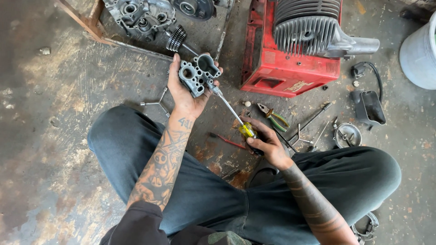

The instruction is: The person sits on the workshop floor and scrubs a carburetor with a pink brush, working it over its openings and surfaces. They then use pliers and a screwdriver to work on the carburetor parts, holding the assembly in one hand while manipulating it with the other.

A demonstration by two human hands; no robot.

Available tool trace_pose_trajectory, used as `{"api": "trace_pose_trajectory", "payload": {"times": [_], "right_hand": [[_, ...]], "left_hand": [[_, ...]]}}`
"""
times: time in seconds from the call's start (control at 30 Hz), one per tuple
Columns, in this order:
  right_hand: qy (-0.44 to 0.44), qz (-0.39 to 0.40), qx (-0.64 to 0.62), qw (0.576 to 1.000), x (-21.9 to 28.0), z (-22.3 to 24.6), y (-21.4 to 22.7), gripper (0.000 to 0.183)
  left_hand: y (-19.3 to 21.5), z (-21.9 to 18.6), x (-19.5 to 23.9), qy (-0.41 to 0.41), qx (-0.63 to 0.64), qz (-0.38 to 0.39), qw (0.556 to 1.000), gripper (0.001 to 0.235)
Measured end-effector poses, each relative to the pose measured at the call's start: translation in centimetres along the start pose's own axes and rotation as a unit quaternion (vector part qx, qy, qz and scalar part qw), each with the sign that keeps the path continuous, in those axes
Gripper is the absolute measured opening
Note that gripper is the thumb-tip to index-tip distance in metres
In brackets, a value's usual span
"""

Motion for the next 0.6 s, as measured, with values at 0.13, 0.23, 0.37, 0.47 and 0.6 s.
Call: {"api": "trace_pose_trajectory", "payload": {"times": [0.13,0.23,0.37,0.47,0.6], "right_hand": [[0.006,-0.015,0.032,0.999,0.1,0.4,-0.1,0.053],[-0.005,-0.013,0.035,0.999,0.0,0.4,-0.2,0.052],[-0.044,0.011,0.005,0.999,-0.2,0.2,-1.6,0.047],[-0.057,0.015,0.006,0.998,-0.1,-1.5,-1.1,0.043],[-0.068,-0.015,0.040,0.997,0.0,-2.0,-0.5,0.040]], "left_hand": [[0.0,0.1,0.0,-0.003,-0.008,0.008,1.000,0.077],[-0.1,0.3,-0.2,-0.003,-0.014,0.019,1.000,0.076],[-0.5,1.5,0.0,0.012,-0.015,0.030,0.999,0.075],[-0.1,1.9,0.0,0.021,-0.020,0.026,0.999,0.075],[0.9,2.3,-0.3,0.015,-0.017,0.013,1.000,0.074]]}}
Point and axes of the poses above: each hand's wrist, its own x-axis away from the middle knuckle, its own y-axis out of the back of the hand, z = x × y, the point moved 10 cm from there along -x, towards the middle knuckle, and after that the axes turned 9 degrees about -y, right-handed, at the moved point
